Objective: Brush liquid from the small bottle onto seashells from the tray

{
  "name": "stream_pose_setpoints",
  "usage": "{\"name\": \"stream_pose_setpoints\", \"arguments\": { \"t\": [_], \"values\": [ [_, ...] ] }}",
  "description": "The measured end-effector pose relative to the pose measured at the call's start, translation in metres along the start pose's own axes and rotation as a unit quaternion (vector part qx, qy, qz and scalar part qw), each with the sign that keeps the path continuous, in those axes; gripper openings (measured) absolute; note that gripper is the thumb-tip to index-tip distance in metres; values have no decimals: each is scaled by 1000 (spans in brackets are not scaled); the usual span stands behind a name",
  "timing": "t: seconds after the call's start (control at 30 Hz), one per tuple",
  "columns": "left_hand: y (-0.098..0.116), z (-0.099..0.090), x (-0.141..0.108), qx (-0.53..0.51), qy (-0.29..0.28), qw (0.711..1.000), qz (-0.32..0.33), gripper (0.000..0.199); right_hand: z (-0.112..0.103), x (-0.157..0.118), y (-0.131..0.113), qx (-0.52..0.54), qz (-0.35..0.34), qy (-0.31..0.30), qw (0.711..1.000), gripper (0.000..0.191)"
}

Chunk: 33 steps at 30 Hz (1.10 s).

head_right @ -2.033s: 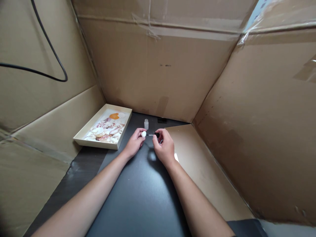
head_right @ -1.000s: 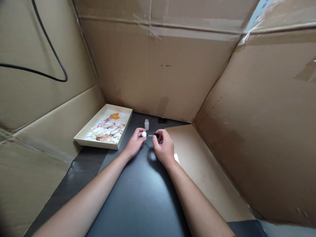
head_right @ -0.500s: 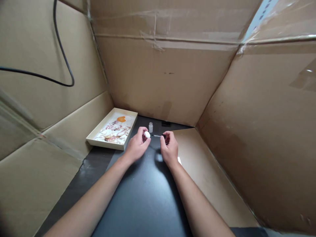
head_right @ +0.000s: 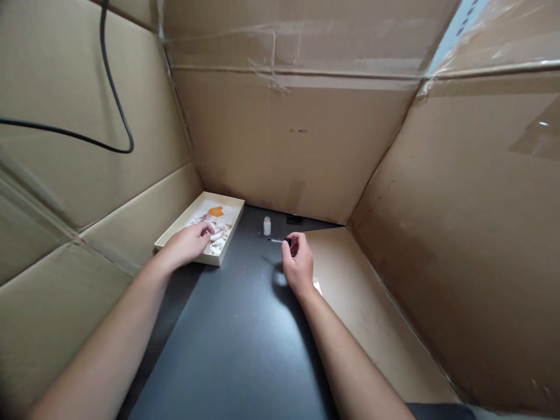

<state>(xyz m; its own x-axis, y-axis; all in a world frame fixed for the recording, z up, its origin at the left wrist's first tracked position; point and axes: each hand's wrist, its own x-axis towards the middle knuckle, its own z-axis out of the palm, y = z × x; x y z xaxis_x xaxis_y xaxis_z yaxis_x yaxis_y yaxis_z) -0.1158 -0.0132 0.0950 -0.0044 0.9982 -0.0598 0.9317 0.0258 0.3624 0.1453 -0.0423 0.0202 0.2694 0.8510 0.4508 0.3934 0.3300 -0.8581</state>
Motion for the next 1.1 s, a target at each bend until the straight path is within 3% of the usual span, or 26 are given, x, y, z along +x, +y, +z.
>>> {"name": "stream_pose_setpoints", "arguments": {
  "t": [0.1, 0.17, 0.33, 0.43, 0.5, 0.63, 0.7, 0.9, 1.1],
  "values": [
    [-2, 4, 0, 49, -93, 994, 1, 32, 0, 0, -1, -3, 1, 3, 1000, 17],
    [-1, 8, 3, 73, -120, 990, 6, 34, 0, 0, -1, -6, 0, 6, 1000, 17],
    [2, 7, 16, 63, -113, 991, 36, 41, 0, 0, 0, -8, 2, 8, 1000, 17],
    [-1, -4, 25, 1, -78, 996, 50, 43, 0, 0, 1, -7, 5, 7, 1000, 17],
    [-3, -14, 30, -43, -88, 994, 41, 43, 0, 0, 1, -4, 6, 7, 1000, 18],
    [-4, -28, 33, -72, -206, 976, 2, 40, 0, 1, 2, -3, 3, 3, 1000, 17],
    [-4, -29, 35, -54, -239, 970, -14, 37, 0, 1, 3, -6, 5, 2, 1000, 17],
    [-11, -16, 49, -8, -161, 987, 8, 36, 1, 2, 8, 3, 25, 0, 1000, 18],
    [-4, -1, 51, 60, -150, 985, 66, 40, 1, 2, 11, 20, 40, 1, 999, 18]
  ]
}}
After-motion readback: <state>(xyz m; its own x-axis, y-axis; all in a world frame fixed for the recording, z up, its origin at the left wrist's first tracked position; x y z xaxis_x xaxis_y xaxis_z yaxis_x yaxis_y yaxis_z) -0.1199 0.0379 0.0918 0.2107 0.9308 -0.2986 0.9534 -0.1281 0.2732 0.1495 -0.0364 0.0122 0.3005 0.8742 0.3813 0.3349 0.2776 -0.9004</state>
